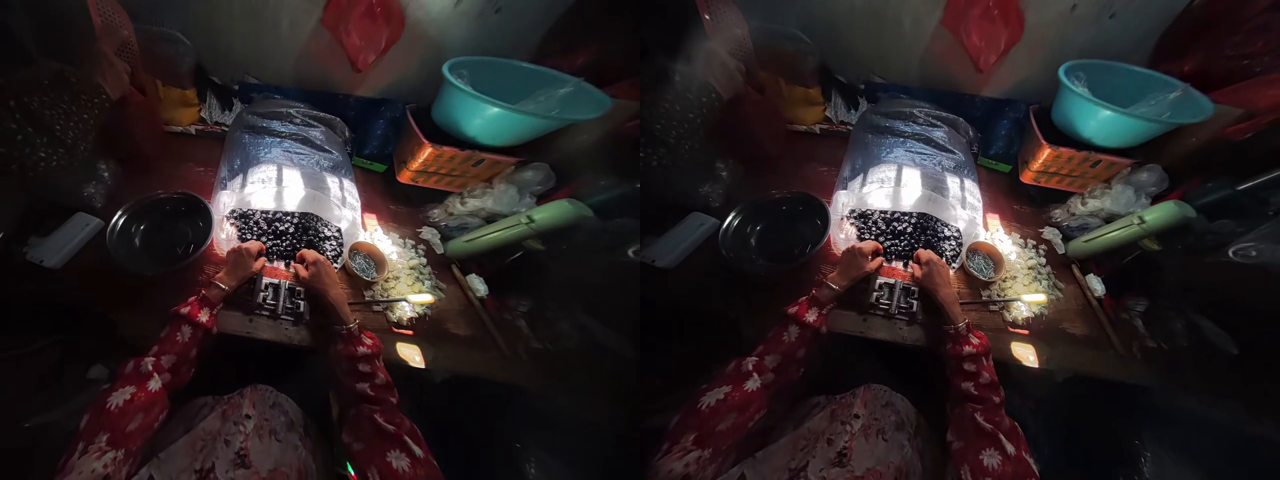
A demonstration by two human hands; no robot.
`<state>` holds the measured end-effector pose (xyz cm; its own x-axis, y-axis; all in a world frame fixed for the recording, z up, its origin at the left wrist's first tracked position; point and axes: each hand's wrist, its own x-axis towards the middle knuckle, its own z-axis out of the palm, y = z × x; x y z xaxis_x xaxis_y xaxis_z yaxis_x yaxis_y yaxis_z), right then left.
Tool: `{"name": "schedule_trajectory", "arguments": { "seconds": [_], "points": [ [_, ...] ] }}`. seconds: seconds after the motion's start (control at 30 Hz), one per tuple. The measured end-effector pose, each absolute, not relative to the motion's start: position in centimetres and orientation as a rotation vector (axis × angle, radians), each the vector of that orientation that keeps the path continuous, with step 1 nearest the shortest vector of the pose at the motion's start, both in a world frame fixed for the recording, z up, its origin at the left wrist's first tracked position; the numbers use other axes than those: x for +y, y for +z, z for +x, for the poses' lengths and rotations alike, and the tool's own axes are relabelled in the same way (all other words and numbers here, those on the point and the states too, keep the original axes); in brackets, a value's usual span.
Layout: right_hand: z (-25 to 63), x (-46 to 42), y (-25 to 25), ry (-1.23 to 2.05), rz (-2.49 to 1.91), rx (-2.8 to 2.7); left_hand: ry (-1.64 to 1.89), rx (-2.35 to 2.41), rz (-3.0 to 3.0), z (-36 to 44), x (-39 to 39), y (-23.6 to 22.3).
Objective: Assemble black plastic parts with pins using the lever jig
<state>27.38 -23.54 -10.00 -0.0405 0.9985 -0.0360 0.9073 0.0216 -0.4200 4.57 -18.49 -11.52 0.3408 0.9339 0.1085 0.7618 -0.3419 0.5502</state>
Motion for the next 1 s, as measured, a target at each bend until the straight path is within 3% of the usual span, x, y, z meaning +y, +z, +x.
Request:
{"name": "schedule_trajectory", "arguments": {
  "seconds": [0.27, 0.6, 0.83, 1.0],
  "points": [
    [29.4, -27.2, -11.2, 0.735, -1.563, -1.527, 0.885, 1.343, 1.924, 2.8, -20.3, -11.1],
    [28.2, -33.5, -9.7, 0.581, -1.375, -1.634, 0.978, 1.071, 1.993, 2.7, -27.3, -9.1],
    [28.2, -30.6, -9.7, 0.474, -1.54, -1.673, 0.972, 1.266, 2.016, 2.7, -24.8, -10.0],
    [27.3, -25.8, -9.4, 0.41, -1.914, -1.867, 0.818, 1.428, 2.14, 3.5, -20.9, -11.3]
  ]
}}
